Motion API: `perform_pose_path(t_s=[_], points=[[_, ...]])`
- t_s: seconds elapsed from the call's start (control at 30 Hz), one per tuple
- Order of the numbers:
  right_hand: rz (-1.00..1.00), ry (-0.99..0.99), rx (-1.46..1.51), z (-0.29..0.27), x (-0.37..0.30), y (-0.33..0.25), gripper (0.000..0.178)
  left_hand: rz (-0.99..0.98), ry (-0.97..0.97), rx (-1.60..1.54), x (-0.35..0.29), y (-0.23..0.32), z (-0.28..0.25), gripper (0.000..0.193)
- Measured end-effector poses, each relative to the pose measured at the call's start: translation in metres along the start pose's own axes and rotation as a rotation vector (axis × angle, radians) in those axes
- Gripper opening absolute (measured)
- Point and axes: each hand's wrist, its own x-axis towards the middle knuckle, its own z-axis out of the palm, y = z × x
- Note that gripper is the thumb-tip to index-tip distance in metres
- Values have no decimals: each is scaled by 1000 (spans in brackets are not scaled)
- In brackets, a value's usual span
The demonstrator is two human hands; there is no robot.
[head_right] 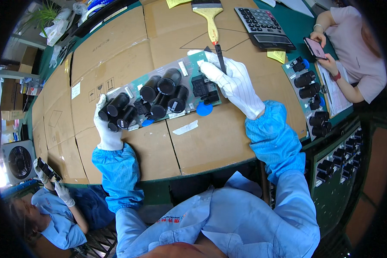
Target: The person inspects electronic components on a printed circuit board, then marks them with a marker pen.
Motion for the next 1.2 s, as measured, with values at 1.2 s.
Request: perform_pose_path(t_s=[1.2], points=[[306,17,137,2,-2,-11,43,-48,84,-106,13,-10,-18,37]])
